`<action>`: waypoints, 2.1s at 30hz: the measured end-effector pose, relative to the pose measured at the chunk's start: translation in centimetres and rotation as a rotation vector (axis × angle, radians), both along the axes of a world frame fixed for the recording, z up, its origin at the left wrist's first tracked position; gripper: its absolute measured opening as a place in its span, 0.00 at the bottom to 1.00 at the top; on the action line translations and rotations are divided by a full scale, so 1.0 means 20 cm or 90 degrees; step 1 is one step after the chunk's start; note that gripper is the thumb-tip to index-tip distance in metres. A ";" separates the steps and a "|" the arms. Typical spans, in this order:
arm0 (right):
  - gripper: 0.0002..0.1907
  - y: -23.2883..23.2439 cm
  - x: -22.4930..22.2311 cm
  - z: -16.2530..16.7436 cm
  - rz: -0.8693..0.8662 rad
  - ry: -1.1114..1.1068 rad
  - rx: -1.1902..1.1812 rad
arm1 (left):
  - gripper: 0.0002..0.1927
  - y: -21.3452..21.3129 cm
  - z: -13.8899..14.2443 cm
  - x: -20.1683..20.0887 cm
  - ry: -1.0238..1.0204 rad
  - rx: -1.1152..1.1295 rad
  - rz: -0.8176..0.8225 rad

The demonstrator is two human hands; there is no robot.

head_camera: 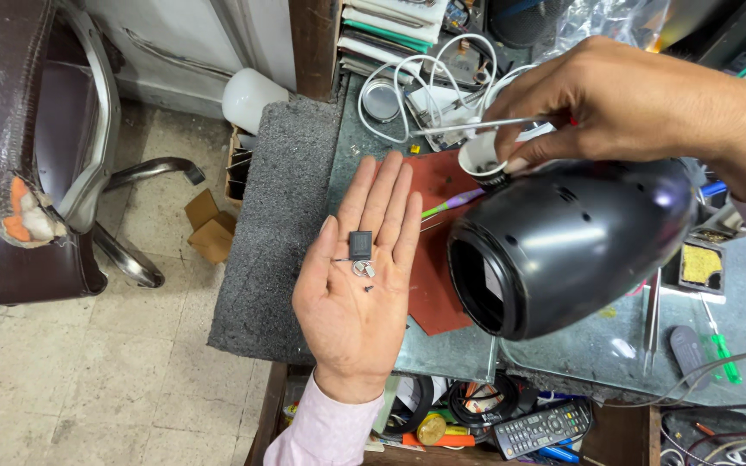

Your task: The person uses tweezers to handle small screws and a screwdriver to unscrew a black plastic casing. They remove a small black component and several screws, placing them in a paper cup. The person then uses the screwdriver to pry open the casing further.

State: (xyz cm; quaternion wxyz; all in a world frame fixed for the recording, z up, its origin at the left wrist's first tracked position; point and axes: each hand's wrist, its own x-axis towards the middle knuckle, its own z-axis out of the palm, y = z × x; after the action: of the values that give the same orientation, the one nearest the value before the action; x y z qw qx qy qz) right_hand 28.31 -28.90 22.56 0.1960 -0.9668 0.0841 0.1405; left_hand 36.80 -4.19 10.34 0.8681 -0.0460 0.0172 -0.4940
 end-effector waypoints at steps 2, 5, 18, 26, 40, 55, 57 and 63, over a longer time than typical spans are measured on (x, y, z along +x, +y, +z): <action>0.13 0.05 -0.03 0.04 0.031 -0.071 -0.029 | 0.30 0.01 0.01 -0.02 -0.004 -0.007 -0.009; 0.14 0.10 -0.07 0.09 0.046 -0.135 -0.062 | 0.30 0.01 0.02 -0.05 -0.005 -0.020 -0.026; 0.17 0.33 -0.10 0.25 0.089 -0.250 -0.153 | 0.29 0.11 0.13 -0.06 -0.033 0.002 -0.023; 0.15 0.74 -0.50 0.24 0.063 -0.200 -0.033 | 0.29 0.37 0.29 -0.29 -0.143 0.112 -0.166; 0.27 1.21 -1.18 -0.25 -0.378 -0.333 0.127 | 0.25 0.48 0.13 -0.85 -0.137 0.225 -0.347; 0.22 1.16 -1.62 -0.44 -0.554 -0.555 0.263 | 0.29 0.25 0.11 -1.19 -0.139 0.159 -0.414; 0.22 1.14 -1.62 -0.43 -0.561 -0.552 0.265 | 0.29 0.23 0.10 -1.20 -0.129 0.164 -0.419; 0.27 1.15 -1.59 -0.34 -0.450 -0.426 0.009 | 0.30 0.14 0.01 -1.23 -0.133 0.128 -0.389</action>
State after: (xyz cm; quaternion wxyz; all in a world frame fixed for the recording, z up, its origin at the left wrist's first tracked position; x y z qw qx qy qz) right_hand -3.41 -5.99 15.86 0.2542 -0.8701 0.3385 -0.2526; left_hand 12.15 -1.41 10.57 0.6775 0.0976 -0.0101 -0.7290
